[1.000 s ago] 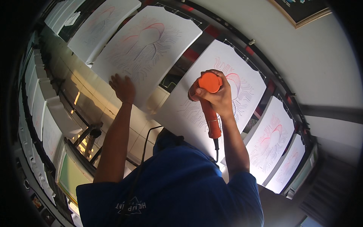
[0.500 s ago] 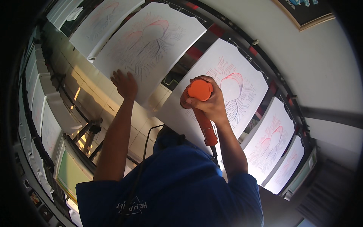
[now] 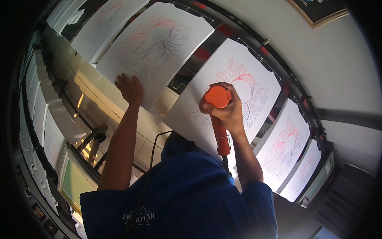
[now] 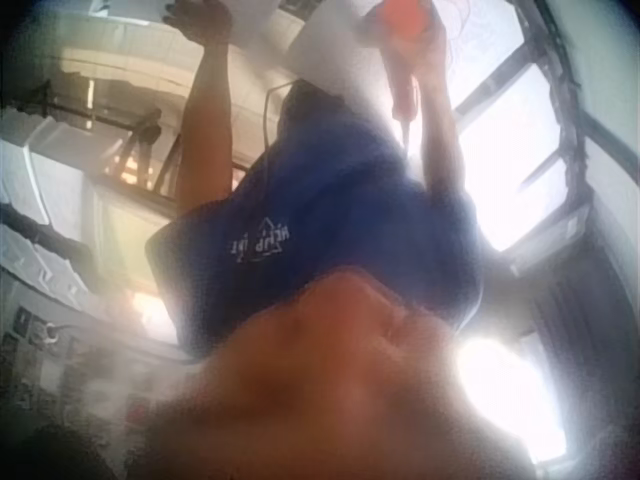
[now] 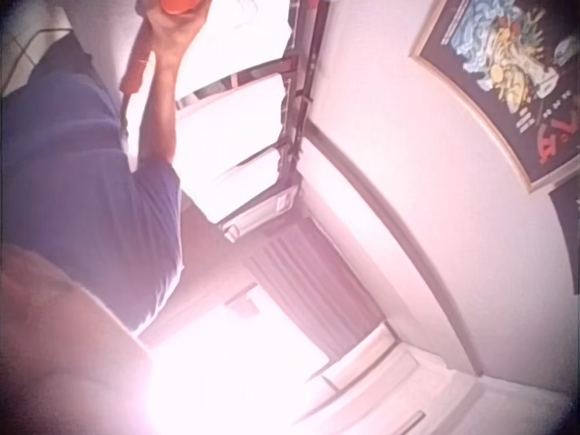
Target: The person uses a handheld heat gun to apply heat to a design on a white t-shirt laid flat on a work surface. They move the heat gun across the printed area while occasionally touching the shirt with their left hand. The process is repeated on multiple t-shirts lined up on the table.
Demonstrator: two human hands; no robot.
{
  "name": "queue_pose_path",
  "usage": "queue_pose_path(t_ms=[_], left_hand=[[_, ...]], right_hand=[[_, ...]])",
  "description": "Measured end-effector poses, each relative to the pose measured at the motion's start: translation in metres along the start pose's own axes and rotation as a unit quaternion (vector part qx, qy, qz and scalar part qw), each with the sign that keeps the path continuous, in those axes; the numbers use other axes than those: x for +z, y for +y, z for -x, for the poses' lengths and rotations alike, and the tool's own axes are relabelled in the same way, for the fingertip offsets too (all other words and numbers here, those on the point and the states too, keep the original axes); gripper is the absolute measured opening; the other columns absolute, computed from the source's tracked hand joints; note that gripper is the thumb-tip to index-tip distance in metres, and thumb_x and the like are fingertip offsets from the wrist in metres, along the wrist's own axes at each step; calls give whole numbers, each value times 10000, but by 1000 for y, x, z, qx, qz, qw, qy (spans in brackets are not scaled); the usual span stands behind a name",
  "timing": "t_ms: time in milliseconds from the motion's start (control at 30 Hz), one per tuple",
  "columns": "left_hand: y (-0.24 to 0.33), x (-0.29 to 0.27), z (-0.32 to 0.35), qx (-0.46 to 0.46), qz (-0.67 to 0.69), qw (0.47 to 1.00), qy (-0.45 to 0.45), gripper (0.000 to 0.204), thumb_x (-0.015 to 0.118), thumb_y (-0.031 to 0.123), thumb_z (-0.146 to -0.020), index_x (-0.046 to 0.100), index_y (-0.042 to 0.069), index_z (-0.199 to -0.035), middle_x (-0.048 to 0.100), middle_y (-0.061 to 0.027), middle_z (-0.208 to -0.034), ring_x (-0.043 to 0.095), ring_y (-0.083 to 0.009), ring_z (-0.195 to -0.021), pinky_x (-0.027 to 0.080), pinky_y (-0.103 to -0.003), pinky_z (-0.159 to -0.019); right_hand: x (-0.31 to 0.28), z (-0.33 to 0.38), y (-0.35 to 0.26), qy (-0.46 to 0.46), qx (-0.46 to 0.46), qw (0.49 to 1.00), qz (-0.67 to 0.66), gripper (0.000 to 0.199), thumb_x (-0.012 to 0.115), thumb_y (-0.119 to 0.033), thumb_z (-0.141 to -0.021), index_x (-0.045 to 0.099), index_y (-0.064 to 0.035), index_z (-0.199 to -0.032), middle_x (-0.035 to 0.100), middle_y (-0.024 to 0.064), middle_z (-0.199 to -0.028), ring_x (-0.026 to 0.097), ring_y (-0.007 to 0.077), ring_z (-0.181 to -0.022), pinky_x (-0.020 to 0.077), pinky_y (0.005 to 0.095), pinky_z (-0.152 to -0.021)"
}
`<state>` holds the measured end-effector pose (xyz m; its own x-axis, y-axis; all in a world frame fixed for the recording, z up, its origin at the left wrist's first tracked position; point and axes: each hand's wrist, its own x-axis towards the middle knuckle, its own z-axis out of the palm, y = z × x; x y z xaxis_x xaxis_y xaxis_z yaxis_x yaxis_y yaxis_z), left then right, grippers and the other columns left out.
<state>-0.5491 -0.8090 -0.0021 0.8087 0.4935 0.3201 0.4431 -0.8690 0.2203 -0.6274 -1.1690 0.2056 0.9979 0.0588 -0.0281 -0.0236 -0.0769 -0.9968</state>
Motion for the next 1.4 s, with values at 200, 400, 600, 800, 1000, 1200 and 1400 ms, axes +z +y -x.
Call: queue_pose_path(t_ms=[200,400,600,800,1000,1200,1400], left_hand=[[-4,8,0,-4,35,999,14,633,459,393,-1042,427,-67,-1477,371,-294,-1558,279,-514,-1461,225,-537,-1240],[-4,6,0,6,18,1000,1,650,453,413,-1049,394,-54,-1498,342,-298,-1570,270,-547,-1452,245,-573,-1223],[-3,5,0,-2,21,1000,4,644,454,402,-1045,410,-67,-1484,366,-301,-1555,285,-534,-1450,252,-552,-1229],[0,1,-1,2,14,1000,5,644,452,402,-1045,420,-74,-1476,374,-303,-1551,287,-525,-1455,254,-539,-1233],[1,0,-1,-4,17,1000,-8,649,437,405,-1050,407,-73,-1488,365,-303,-1559,280,-519,-1462,252,-538,-1233],[-1,2,-1,-8,21,1000,-10,654,432,410,-1054,397,-71,-1496,355,-304,-1567,279,-528,-1461,248,-541,-1234],[-4,6,-3,10,3,1000,-13,644,430,398,-1059,386,-72,-1497,346,-310,-1566,279,-538,-1458,255,-549,-1231]], right_hand=[[3,16,6,-26,16,999,-34,701,933,-158,-692,558,24,-1256,658,118,-1199,623,214,-1129,477,363,-1028],[-4,16,7,21,-17,999,-30,738,950,-186,-682,548,31,-1262,659,125,-1180,623,220,-1124,483,370,-1023],[-8,32,5,17,11,1000,-18,740,962,-203,-674,558,21,-1252,661,129,-1201,625,223,-1131,485,376,-1027],[-21,41,5,49,9,999,-17,726,946,-184,-692,544,34,-1255,659,136,-1204,627,225,-1127,485,376,-1024],[-26,46,7,29,3,999,-21,762,964,-239,-680,549,33,-1258,660,144,-1209,626,223,-1131,480,378,-1032],[-34,49,3,35,-3,999,11,720,966,-234,-682,578,23,-1232,670,126,-1178,636,221,-1099,485,376,-1024],[-50,39,1,104,-36,994,22,706,961,-190,-682,577,36,-1231,673,132,-1164,637,224,-1111,483,381,-1032]])
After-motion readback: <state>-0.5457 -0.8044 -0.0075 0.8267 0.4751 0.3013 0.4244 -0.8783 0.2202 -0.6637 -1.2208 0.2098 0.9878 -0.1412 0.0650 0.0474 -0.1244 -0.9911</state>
